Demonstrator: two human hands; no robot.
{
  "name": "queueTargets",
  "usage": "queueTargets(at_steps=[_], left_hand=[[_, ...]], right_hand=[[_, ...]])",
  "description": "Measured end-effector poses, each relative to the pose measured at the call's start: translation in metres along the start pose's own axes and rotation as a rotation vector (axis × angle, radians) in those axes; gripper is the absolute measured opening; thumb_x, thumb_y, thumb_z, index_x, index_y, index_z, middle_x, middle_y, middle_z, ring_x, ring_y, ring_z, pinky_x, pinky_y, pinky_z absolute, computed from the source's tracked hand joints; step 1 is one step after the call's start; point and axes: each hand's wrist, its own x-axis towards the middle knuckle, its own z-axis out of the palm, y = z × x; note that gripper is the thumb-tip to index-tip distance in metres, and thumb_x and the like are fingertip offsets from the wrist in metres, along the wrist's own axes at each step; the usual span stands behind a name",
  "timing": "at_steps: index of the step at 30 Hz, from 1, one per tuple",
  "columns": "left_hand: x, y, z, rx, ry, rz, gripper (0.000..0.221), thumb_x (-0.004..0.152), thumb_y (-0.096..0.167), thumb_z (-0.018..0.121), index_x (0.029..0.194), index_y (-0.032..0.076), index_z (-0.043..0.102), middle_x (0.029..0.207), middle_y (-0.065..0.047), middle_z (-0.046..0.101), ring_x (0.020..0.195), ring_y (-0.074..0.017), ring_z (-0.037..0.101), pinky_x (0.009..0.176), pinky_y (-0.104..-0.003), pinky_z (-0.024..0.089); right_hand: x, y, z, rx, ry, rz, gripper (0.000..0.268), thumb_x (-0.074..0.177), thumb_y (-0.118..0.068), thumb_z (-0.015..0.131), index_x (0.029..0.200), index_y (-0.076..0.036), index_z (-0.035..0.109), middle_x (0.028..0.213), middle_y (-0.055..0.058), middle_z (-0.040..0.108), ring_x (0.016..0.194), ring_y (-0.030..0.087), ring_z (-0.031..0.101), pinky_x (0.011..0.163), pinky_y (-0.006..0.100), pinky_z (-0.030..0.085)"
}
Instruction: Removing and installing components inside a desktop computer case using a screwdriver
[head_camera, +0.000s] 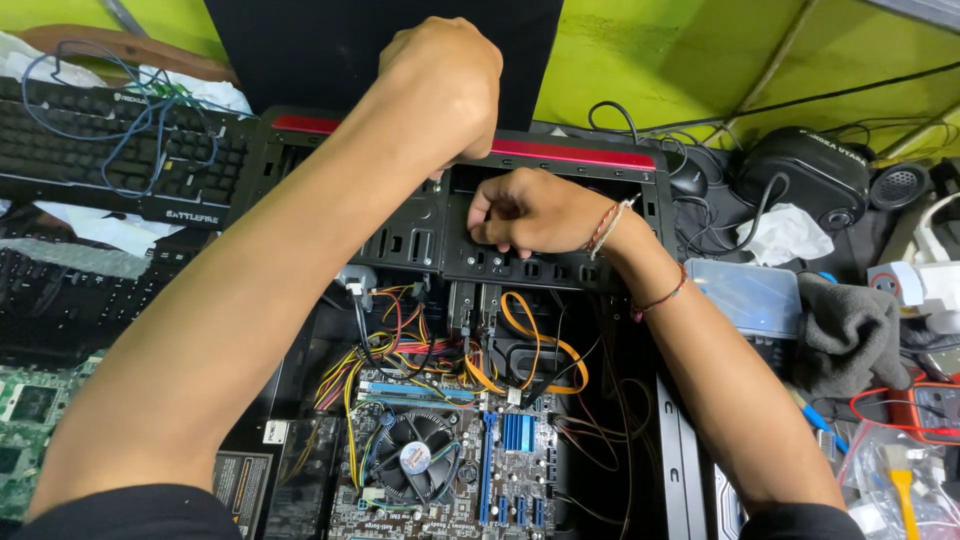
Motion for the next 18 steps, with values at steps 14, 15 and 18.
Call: queueTargets(at_steps=[14,15,18], left_hand=[[-0.0098,-0.0057,-0.0027,-0.085,-0.059,-0.026,0.031,0.057,-0.006,0.073,0.086,0.000,0.065,0.072,-0.010,0.064,0.068,-0.0233,0.062,0.054,-0.033,0.050],[-0.0082,-0.0058,-0.0023,-0.086,-0.060,-0.024,0.031,0.057,-0.006,0.073,0.086,0.000,0.065,0.072,-0.010,0.064,0.068,-0.0233,0.062,0.054,-0.033,0.050],[-0.0071,-0.0057,-0.0018,-0.062,-0.067,-0.032,0.034,0.057,-0.001,0.076,0.089,0.003,0.064,0.076,-0.010,0.063,0.067,-0.0243,0.061,0.052,-0.033,0.049]], right_hand=[[0.0006,0.0009,0.0011,-0.032,0.005,-0.011,0.011,0.074,-0.006,0.049,0.080,-0.006,0.057,0.061,0.005,0.057,0.045,0.010,0.050,0.041,0.021,0.045],[-0.0001,0.0000,0.0008,-0.032,0.006,-0.009,0.011,0.074,-0.006,0.049,0.080,-0.006,0.057,0.061,0.005,0.057,0.045,0.010,0.050,0.041,0.021,0.045],[-0.0004,-0.0019,0.0000,-0.036,-0.003,-0.004,0.009,0.074,-0.006,0.049,0.078,-0.007,0.057,0.060,0.005,0.056,0.043,0.010,0.051,0.041,0.020,0.044]])
